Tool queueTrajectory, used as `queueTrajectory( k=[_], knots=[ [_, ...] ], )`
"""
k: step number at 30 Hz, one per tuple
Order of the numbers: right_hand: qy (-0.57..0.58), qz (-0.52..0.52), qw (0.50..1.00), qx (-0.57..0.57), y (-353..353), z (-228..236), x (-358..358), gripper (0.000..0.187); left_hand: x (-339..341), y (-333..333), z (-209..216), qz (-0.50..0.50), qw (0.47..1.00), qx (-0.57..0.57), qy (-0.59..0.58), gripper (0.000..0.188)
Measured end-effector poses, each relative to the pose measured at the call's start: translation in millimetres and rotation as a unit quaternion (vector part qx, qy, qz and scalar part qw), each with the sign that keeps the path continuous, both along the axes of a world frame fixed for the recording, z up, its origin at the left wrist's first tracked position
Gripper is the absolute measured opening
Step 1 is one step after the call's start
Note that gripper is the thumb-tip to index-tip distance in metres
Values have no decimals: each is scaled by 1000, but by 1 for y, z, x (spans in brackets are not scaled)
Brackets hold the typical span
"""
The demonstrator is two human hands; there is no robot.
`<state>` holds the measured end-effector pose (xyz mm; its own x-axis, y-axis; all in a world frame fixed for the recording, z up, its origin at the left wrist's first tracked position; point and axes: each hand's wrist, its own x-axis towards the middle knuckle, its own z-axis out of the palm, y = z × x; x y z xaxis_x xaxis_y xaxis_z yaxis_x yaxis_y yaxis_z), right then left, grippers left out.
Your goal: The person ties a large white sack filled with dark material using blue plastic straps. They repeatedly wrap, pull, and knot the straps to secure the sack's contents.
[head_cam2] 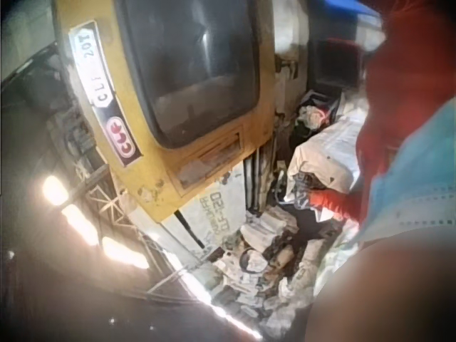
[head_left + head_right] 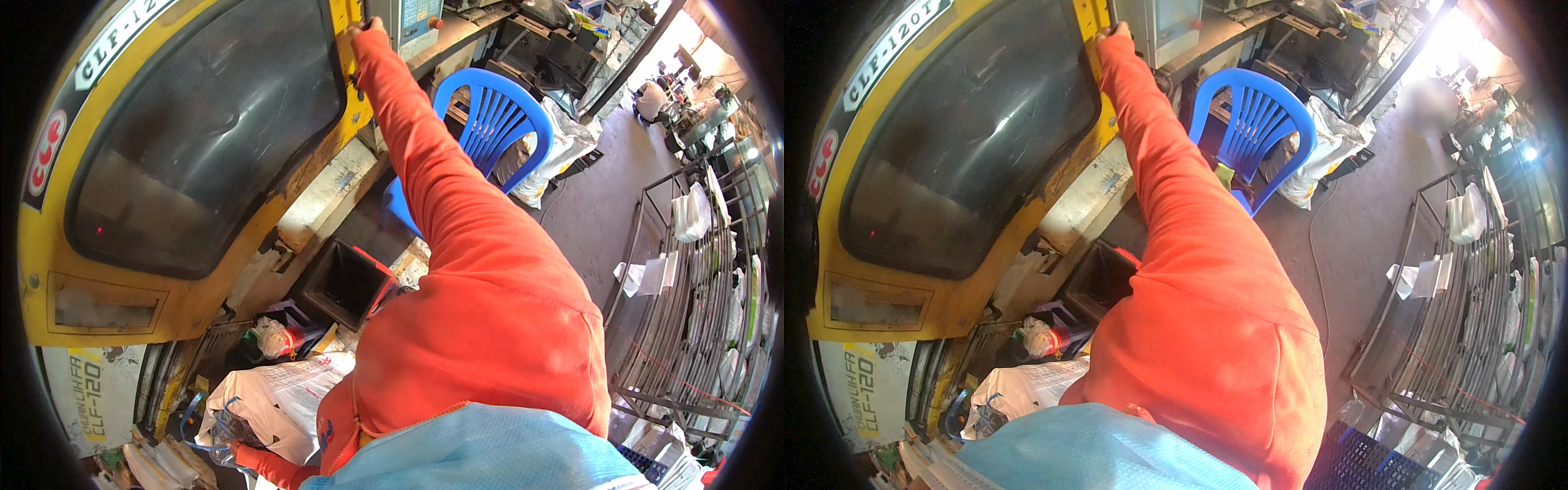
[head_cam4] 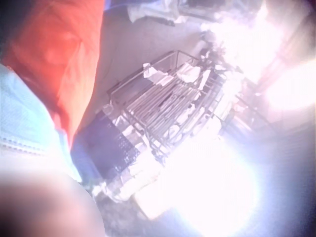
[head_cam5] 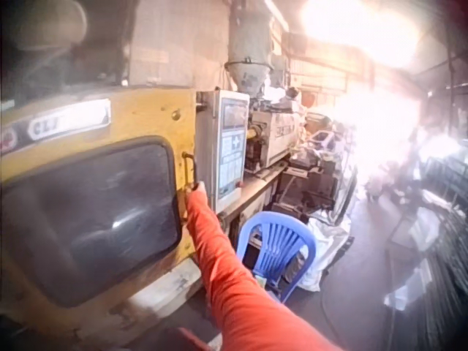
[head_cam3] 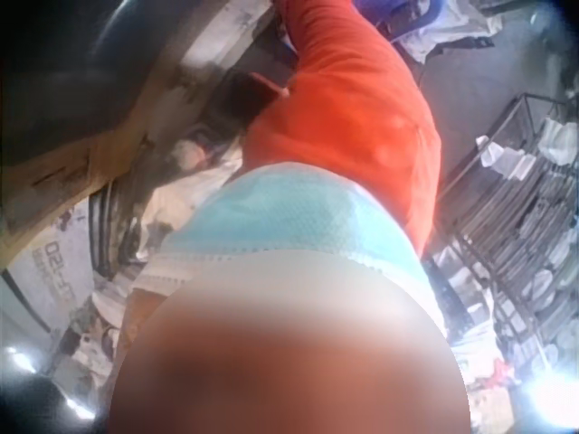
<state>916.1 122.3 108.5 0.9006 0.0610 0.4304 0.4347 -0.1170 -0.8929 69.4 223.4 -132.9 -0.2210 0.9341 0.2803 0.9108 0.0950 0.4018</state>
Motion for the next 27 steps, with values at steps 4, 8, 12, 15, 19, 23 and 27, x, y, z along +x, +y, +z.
queueTrajectory(
  k=[4,8,12,15,19,23,27],
  knots=[
    [-17,69,997,18,15,-5,-70,32,-14,0,-5,10,1000,11,12,27],
    [-34,158,987,14,30,0,-145,34,-38,-11,-6,33,999,10,40,27],
    [-48,299,953,20,42,-1,-210,31,-68,-31,-3,82,993,6,89,27],
    [-66,419,904,47,50,-8,-245,31,-81,-46,0,123,984,-3,128,26],
    [-58,587,807,32,57,-4,-273,36,-86,-67,1,180,969,-18,168,26],
    [-120,652,746,59,64,14,-230,18,-86,-88,-1,228,950,-44,209,25],
    [-96,414,847,319,152,30,-103,12,-82,-96,1,258,933,-67,241,25]
  ],
)
